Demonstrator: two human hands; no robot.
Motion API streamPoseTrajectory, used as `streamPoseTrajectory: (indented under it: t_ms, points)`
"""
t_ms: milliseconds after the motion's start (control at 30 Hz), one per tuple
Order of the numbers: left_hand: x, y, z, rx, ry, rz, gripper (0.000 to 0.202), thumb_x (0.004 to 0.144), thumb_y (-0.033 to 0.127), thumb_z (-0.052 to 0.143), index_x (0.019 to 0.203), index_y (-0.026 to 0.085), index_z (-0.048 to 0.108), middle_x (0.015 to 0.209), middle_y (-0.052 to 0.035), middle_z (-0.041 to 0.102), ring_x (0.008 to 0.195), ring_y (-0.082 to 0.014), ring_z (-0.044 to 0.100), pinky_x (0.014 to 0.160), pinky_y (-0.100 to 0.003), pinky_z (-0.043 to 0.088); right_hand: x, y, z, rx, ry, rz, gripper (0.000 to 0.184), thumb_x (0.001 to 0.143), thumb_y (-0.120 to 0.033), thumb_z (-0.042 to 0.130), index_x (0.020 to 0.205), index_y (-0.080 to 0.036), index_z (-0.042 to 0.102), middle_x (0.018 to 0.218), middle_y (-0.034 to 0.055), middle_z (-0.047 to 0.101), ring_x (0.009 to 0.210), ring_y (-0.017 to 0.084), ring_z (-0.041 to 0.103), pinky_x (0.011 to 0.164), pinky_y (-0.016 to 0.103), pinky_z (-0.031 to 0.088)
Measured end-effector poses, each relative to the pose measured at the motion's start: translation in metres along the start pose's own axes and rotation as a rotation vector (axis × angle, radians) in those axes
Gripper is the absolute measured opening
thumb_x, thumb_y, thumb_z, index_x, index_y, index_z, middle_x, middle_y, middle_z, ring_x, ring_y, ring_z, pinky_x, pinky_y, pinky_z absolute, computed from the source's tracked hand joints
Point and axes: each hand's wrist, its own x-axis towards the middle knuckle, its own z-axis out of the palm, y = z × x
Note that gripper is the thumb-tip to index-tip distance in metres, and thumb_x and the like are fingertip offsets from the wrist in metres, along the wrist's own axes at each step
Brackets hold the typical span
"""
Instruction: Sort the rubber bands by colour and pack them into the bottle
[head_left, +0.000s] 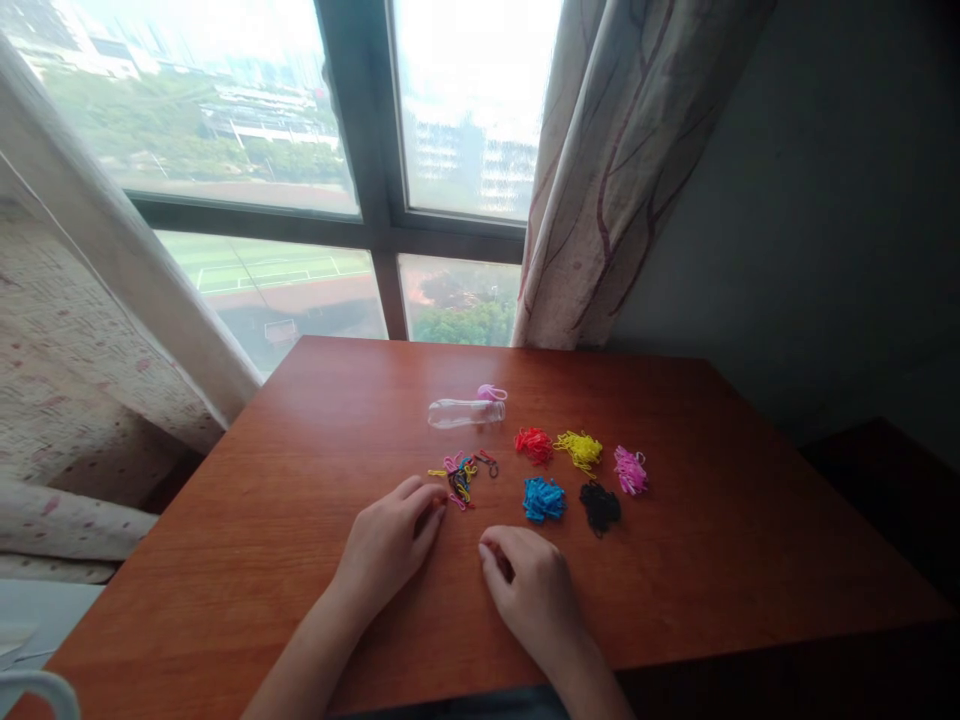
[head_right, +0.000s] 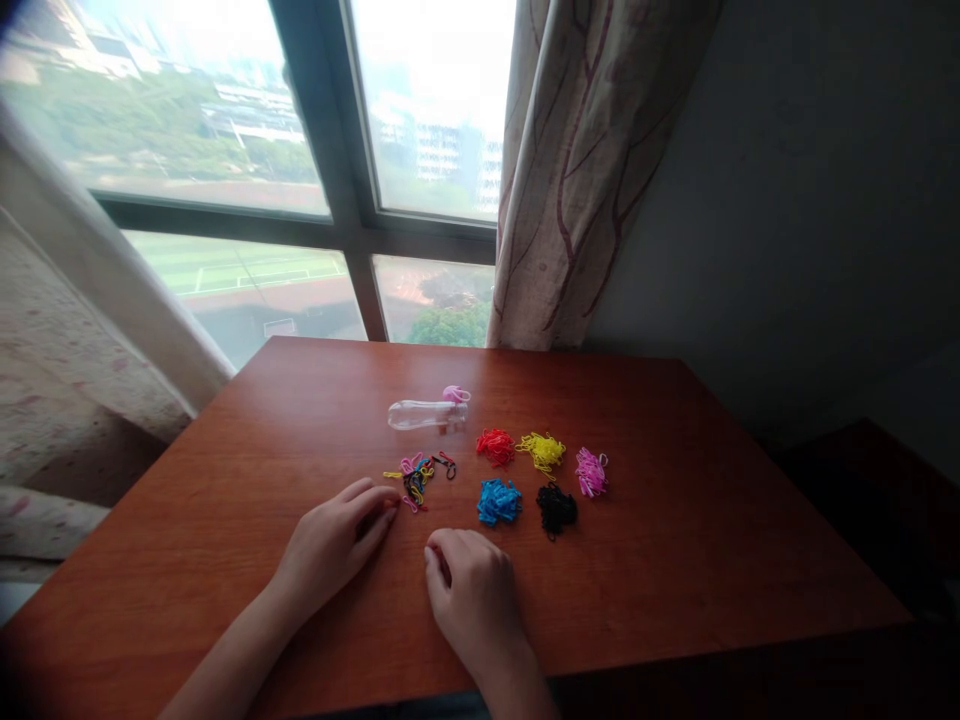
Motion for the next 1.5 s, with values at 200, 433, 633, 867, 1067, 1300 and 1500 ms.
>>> streamPoseTrajectory:
  t_ms: [200,433,633,867,1067,1300,1500]
  points:
    - [0.0,0.0,0.001,0.016,0.018,0.008,0.022,0.096,0.032,0.045,0.103,0.028,0.065,0.102,-0.0003,0.068,0.086,-0.0179,0.068,0.071,-0.026,0.048,0.001,0.001,0.001,0.014,-0.003,0.006,0.013,0.088,-0.013,0.053,0.082,-0.023,0.061,0.074,-0.0024,0.065,0.07,0.015,0.059,0.066,0.026,0.034]
    - [0.002,0.0,0.001,0.053,0.017,0.043,0.023,0.097,0.032,0.044,0.106,0.029,0.065,0.106,0.0009,0.069,0.086,-0.0164,0.069,0.068,-0.025,0.045,0.001,-0.001,0.001,0.001,-0.009,0.01,0.014,0.088,-0.013,0.053,0.08,-0.022,0.06,0.073,-0.0021,0.065,0.069,0.015,0.059,0.065,0.026,0.032]
    - [0.0,0.001,-0.001,0.04,-0.004,0.066,0.023,0.097,0.03,0.044,0.103,0.031,0.067,0.101,0.0013,0.069,0.086,-0.0161,0.068,0.068,-0.024,0.043,0.003,-0.001,0.0,-0.022,-0.021,0.004,0.014,0.089,-0.014,0.052,0.08,-0.022,0.06,0.073,-0.0021,0.064,0.068,0.014,0.058,0.064,0.026,0.032]
    - [-0.001,0.003,-0.003,0.01,-0.019,0.102,0.023,0.096,0.029,0.046,0.094,0.03,0.069,0.087,0.0011,0.066,0.075,-0.014,0.064,0.064,-0.023,0.041,0.008,-0.005,0.002,-0.095,-0.01,0.062,0.012,0.089,-0.014,0.055,0.083,-0.023,0.06,0.072,-0.0027,0.065,0.067,0.014,0.06,0.063,0.026,0.03]
    - [0.0,0.003,-0.003,-0.026,0.014,0.097,0.021,0.094,0.026,0.047,0.094,0.026,0.068,0.092,-0.0002,0.068,0.077,-0.0142,0.065,0.066,-0.022,0.044,0.021,-0.014,0.01,-0.172,0.024,0.101,0.005,0.089,-0.02,0.06,0.089,-0.024,0.062,0.074,-0.0018,0.068,0.067,0.015,0.062,0.061,0.025,0.031]
    - [0.001,0.002,-0.002,-0.033,0.018,0.095,0.019,0.094,0.027,0.046,0.097,0.026,0.066,0.099,-0.0009,0.07,0.085,-0.0164,0.067,0.071,-0.024,0.048,0.027,-0.014,0.015,-0.203,0.047,0.079,0.009,0.089,-0.016,0.059,0.083,-0.023,0.061,0.073,-0.0017,0.068,0.068,0.015,0.064,0.06,0.025,0.03]
    - [0.004,0.003,0.001,-0.009,0.011,0.08,0.02,0.094,0.026,0.046,0.103,0.028,0.064,0.108,0.0002,0.07,0.093,-0.0175,0.068,0.074,-0.025,0.048,0.022,-0.012,0.014,-0.182,0.051,0.068,0.012,0.088,-0.012,0.057,0.082,-0.022,0.06,0.074,-0.001,0.067,0.07,0.015,0.063,0.062,0.025,0.031]
